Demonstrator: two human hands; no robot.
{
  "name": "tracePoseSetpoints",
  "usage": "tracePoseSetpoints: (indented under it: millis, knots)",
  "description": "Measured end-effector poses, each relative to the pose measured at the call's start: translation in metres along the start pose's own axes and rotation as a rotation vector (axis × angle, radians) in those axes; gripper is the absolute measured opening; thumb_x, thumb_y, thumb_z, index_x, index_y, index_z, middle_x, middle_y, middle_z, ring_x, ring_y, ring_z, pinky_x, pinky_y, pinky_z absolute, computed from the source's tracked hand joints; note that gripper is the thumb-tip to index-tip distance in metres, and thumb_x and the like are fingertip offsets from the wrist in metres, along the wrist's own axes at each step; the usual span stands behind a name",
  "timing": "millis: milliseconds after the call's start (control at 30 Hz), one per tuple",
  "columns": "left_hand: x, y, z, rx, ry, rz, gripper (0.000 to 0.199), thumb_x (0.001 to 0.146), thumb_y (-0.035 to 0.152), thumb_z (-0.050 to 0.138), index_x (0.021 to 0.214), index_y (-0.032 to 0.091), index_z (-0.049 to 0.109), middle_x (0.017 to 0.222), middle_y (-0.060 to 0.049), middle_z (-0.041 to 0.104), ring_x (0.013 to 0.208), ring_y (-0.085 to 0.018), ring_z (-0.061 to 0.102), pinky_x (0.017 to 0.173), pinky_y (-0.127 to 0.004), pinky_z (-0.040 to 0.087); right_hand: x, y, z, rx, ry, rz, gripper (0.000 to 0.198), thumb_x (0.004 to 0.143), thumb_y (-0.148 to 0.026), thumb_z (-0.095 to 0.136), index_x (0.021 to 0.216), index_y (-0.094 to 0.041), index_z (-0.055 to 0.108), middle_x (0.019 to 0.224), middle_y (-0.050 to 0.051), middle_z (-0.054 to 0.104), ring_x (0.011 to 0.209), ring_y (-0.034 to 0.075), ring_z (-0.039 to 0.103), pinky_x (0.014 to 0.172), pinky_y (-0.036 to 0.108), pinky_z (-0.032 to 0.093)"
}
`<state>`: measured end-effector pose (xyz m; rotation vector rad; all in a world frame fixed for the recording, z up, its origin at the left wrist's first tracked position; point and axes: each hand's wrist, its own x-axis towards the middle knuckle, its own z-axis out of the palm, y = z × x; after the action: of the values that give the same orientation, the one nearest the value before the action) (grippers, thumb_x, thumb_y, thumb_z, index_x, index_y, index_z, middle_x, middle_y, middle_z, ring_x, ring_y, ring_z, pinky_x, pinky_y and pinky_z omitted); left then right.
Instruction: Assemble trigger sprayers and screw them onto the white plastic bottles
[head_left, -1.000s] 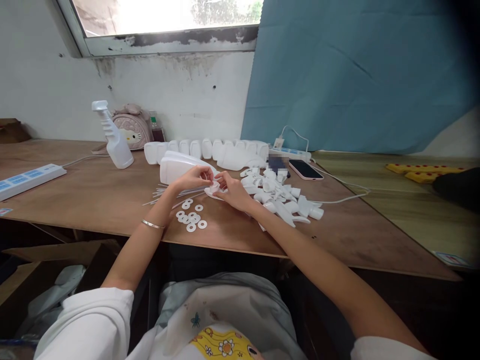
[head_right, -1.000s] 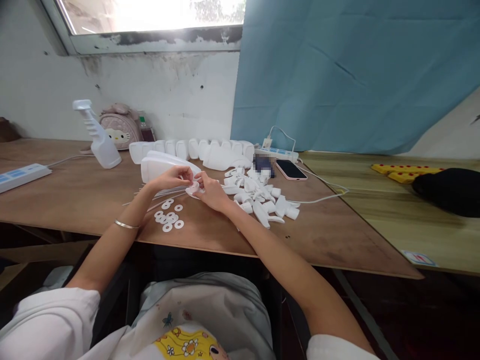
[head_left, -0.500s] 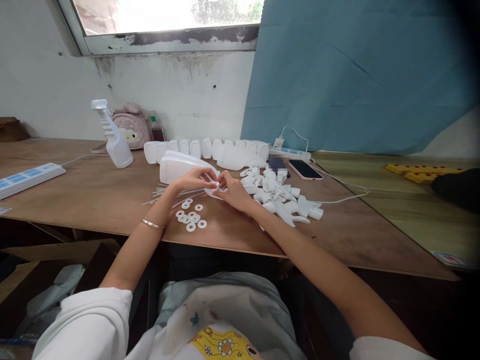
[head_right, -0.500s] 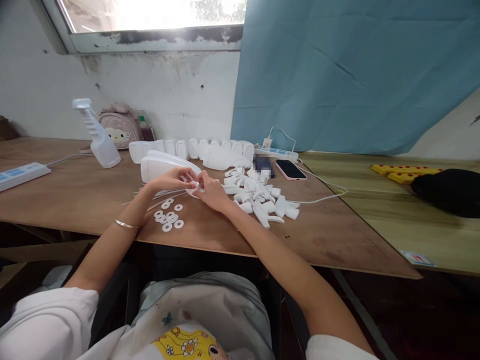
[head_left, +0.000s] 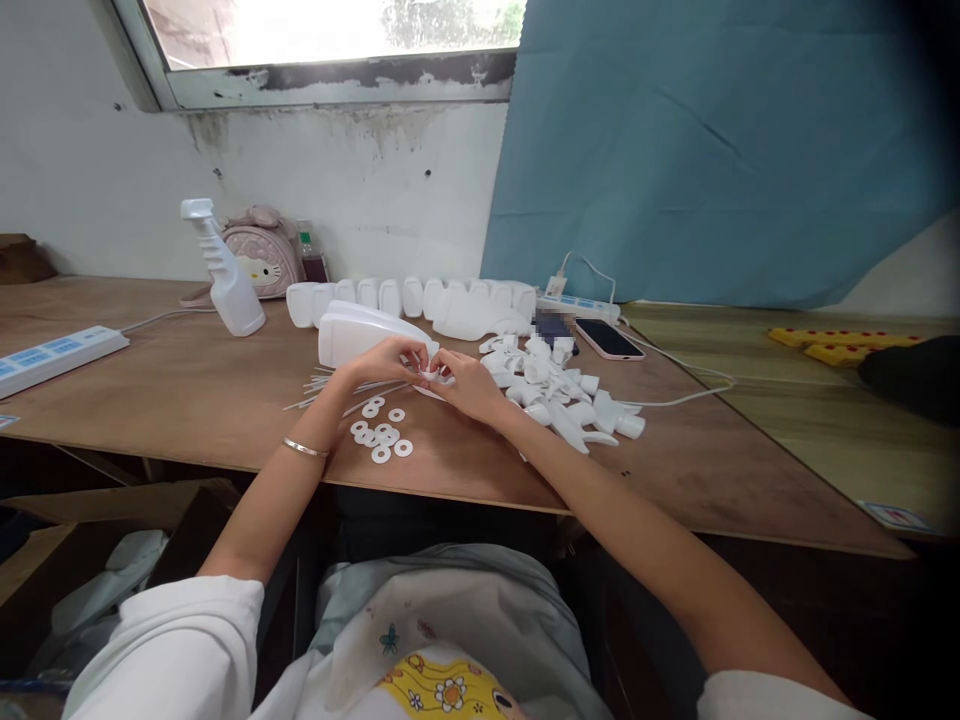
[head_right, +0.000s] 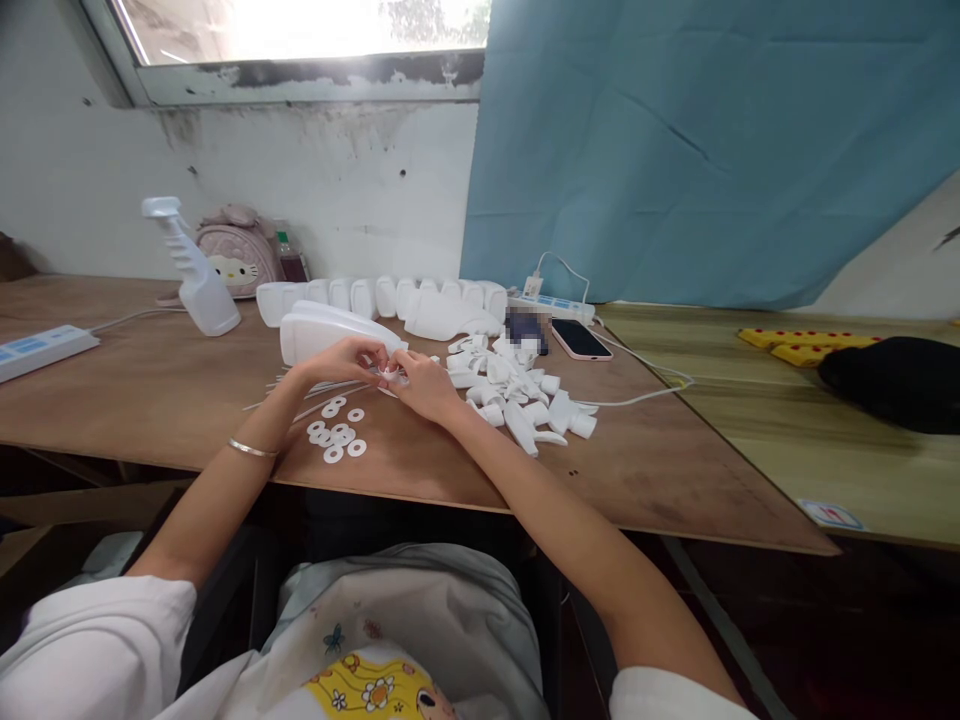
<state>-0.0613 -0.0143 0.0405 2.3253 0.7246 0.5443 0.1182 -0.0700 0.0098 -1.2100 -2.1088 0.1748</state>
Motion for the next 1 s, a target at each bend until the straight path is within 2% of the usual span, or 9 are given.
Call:
tracePoseSetpoints:
  millis: [200, 400, 567, 700, 833, 1000]
  knots:
    - [-0.001, -0.002, 0.000, 0.001, 0.048, -0.010, 0.030, 0.061, 0.037, 0.071, 0.077, 0.013, 0.062, 0.074, -0.002, 0.063, 0.069, -0.013, 0.058, 0.065, -0.024, 0.044, 0.000, -0.001, -0.001, -0.099, 0.009, -0.008, 0.017, 0.080, -0.037, 0.056, 0.083, -0.021, 0.053, 0.085, 0.004, 0.062, 0.077, 0.017, 0.056, 0.067, 0.027, 0.038]
    - [0.001, -0.001, 0.001, 0.075, 0.115, -0.048, 0.028, 0.059, 0.037, 0.072, 0.067, 0.011, 0.065, 0.066, -0.003, 0.065, 0.065, -0.013, 0.056, 0.063, -0.024, 0.043, 0.000, -0.001, -0.001, -0.115, 0.012, -0.039, 0.021, 0.081, -0.041, 0.054, 0.081, -0.020, 0.056, 0.084, 0.004, 0.064, 0.076, 0.017, 0.056, 0.065, 0.026, 0.037]
    - [0.003, -0.002, 0.000, 0.174, 0.081, -0.034, 0.024, 0.064, 0.037, 0.069, 0.065, 0.013, 0.066, 0.064, -0.001, 0.063, 0.063, -0.012, 0.054, 0.061, -0.023, 0.040, 0.001, 0.005, 0.003, -0.097, -0.002, -0.055, 0.023, 0.082, -0.043, 0.052, 0.080, -0.021, 0.055, 0.080, 0.004, 0.063, 0.074, 0.017, 0.056, 0.064, 0.025, 0.037]
    - [0.002, -0.003, 0.003, 0.168, 0.085, -0.001, 0.023, 0.065, 0.037, 0.068, 0.070, 0.015, 0.064, 0.065, 0.001, 0.061, 0.063, -0.011, 0.053, 0.062, -0.022, 0.040, 0.001, 0.011, 0.006, -0.026, 0.003, -0.068, 0.021, 0.081, -0.042, 0.053, 0.082, -0.021, 0.051, 0.074, 0.001, 0.060, 0.067, 0.015, 0.056, 0.064, 0.025, 0.039]
    - [0.000, 0.000, 0.005, 0.197, 0.170, 0.072, 0.026, 0.065, 0.037, 0.069, 0.078, 0.016, 0.061, 0.073, 0.000, 0.062, 0.067, -0.011, 0.054, 0.065, -0.022, 0.043, 0.002, 0.016, 0.008, 0.043, 0.146, -0.034, 0.035, 0.074, -0.039, 0.062, 0.100, -0.020, 0.046, 0.080, 0.002, 0.061, 0.072, 0.018, 0.060, 0.066, 0.028, 0.044]
    - [0.001, 0.006, 0.009, 0.404, 0.312, 0.251, 0.028, 0.077, 0.043, 0.060, 0.086, 0.016, 0.062, 0.086, -0.005, 0.063, 0.078, -0.015, 0.056, 0.072, -0.026, 0.044, 0.005, 0.022, 0.006, 0.023, 0.340, -0.142, 0.036, 0.077, -0.034, 0.059, 0.107, -0.021, 0.043, 0.086, 0.005, 0.064, 0.086, 0.021, 0.060, 0.076, 0.034, 0.047]
